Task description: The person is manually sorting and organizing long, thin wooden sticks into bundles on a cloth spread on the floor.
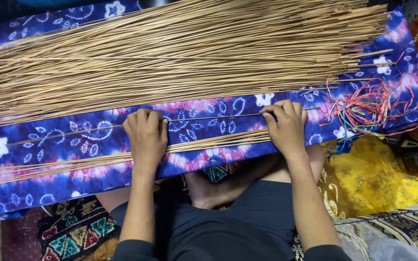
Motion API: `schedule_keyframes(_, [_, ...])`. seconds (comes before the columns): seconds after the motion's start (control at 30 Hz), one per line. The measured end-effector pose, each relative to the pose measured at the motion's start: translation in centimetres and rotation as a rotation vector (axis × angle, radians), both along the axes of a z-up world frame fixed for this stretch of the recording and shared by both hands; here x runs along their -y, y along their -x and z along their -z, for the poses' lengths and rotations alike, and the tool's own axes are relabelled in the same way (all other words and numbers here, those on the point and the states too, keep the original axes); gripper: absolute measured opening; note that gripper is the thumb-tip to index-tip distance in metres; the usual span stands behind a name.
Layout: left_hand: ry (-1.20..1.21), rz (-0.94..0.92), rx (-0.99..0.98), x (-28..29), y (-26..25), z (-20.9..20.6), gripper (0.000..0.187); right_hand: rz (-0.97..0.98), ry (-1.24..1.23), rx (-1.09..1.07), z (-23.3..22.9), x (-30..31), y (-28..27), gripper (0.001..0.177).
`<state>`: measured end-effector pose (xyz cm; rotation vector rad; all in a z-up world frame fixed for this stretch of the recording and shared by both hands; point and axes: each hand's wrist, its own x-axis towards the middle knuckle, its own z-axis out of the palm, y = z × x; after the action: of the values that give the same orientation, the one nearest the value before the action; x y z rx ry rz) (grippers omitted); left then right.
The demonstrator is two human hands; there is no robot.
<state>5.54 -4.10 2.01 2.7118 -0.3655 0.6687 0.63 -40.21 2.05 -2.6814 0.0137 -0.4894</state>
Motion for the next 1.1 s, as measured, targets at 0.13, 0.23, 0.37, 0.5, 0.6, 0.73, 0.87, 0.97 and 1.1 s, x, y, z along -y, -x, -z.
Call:
schedule_keyframes(0.13, [0.024,0.029,0.025,0.0,0.0,0.1,0.02,-0.028,0.006,0.054,-0.1,-0.1,0.0,0.003])
schedule_keyframes(0.23, [0.033,0.033,0.122,-0.3,-0.2,1.1,0.017,-0.06,0.009,0.136,-0.2,-0.1,-0.1,0.01])
schedule_keyframes(0.37, [-0.025,-0.044,0.298,-1.0,0.1,1.0,0.015,-0.038,0.004,0.264,0.1,0.0,0.2,0.009])
schedule_keyframes(0.5, [-0.072,-0.018,0.354,-1.2,1.7,-2.4,0.015,-0.077,-0.058,0.445,-1.1,-0.3,0.5,0.008])
schedule_keyframes(0.6, [-0.073,-0.037,0.341,-2.6,3.6,-4.2,0.019,-0.113,-0.009,0.495,-2.9,-0.7,1.3,0.008])
schedule_keyframes(0.73, [-0.089,-0.075,0.303,-1.7,6.1,-3.0,0.028,-0.185,0.103,0.512,-0.9,-1.6,1.6,0.005])
schedule_keyframes(0.87, [-0.051,0.047,0.24,2.5,8.5,-4.4,0.015,-0.385,0.076,0.521,-4.1,-7.7,3.6,0.01])
schedule_keyframes(0.97, [-0.005,0.087,0.209,1.5,8.7,-5.1,0.012,-0.394,0.068,0.471,-3.3,-6.8,3.8,0.017])
schedule_keyframes(1.1, [-0.009,0.038,0.165,-3.2,7.9,-4.8,0.015,-0.29,0.101,0.444,-6.8,-4.0,4.5,0.007])
